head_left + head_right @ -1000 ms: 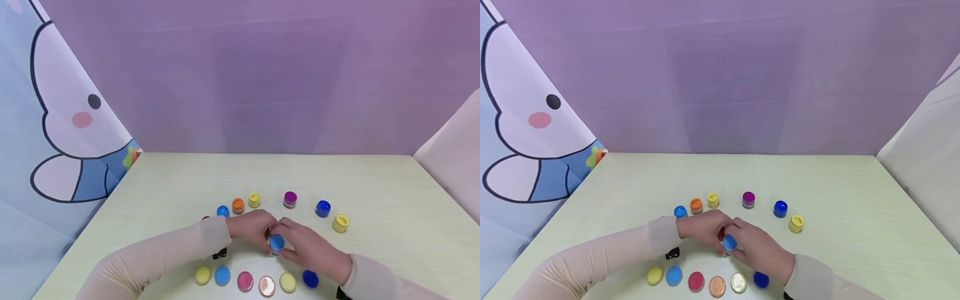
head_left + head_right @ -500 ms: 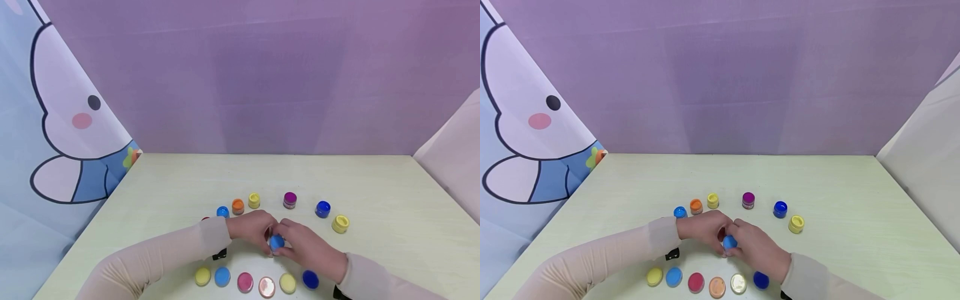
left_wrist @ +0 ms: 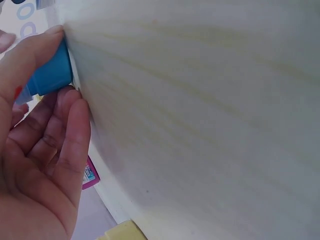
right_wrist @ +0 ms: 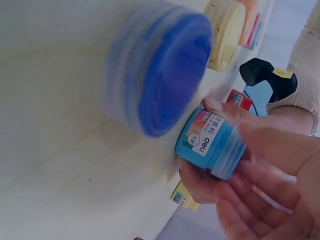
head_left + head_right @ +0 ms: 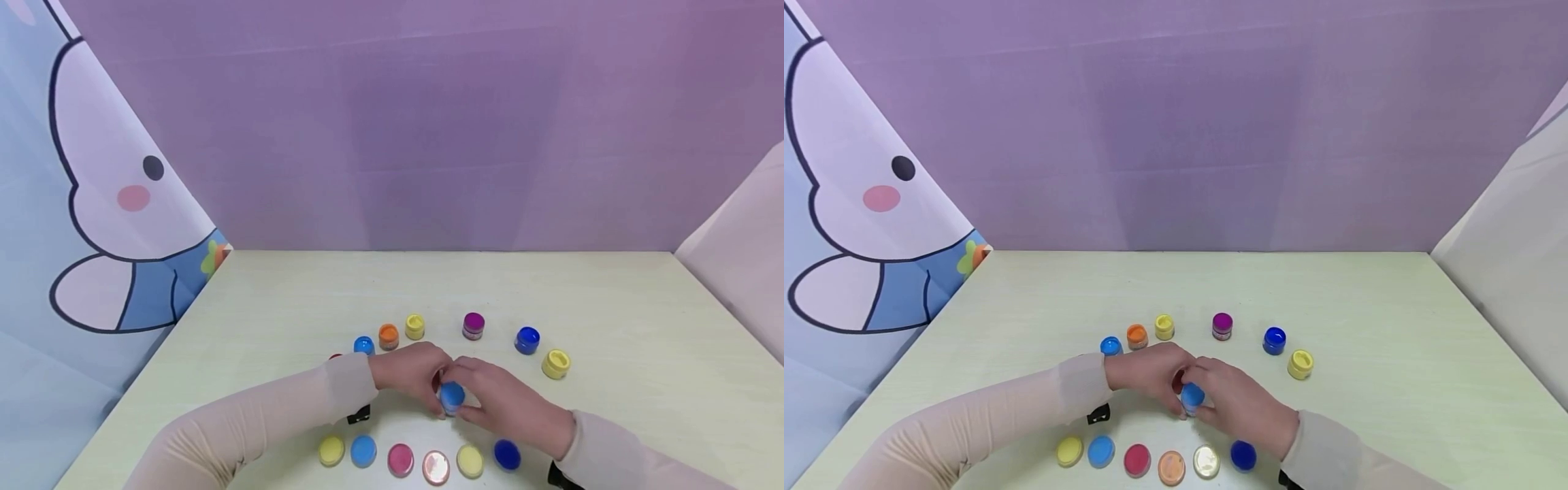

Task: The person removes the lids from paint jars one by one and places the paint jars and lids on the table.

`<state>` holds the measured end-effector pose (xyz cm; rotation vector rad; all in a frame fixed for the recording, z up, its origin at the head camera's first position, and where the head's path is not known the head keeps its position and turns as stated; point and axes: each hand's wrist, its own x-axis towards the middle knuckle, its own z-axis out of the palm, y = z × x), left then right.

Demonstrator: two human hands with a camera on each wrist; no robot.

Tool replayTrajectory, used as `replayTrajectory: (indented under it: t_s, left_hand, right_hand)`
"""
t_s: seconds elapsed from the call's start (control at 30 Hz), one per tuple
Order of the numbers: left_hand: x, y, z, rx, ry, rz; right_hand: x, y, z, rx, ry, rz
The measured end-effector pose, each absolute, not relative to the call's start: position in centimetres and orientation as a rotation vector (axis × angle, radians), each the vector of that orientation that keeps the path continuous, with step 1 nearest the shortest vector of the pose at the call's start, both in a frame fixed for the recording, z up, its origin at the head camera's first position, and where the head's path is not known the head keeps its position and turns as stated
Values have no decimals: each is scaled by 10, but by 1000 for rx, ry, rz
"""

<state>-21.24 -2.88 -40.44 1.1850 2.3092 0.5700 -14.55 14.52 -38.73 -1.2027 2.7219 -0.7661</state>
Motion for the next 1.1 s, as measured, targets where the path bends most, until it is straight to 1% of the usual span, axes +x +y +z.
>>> replayTrajectory:
  t_s: [0.2,0.33,0.87,1.1]
  left_hand:
    - [-213,-29,-405,1207,2294,585]
    - [-214,-29,-406,1210,2284,595]
    - [-215,-28,-407,1212,2298,572]
    - [-215,-29,-408,1209,2295,586]
  right_hand:
    - [-145,142,-387,-1042,2822,-703]
    - [-145,139,-388,-1019,2835,-704]
    - [-150,142,-389,-1312,2747,-726]
    - [-148,151,-389,-1292,2721,-780]
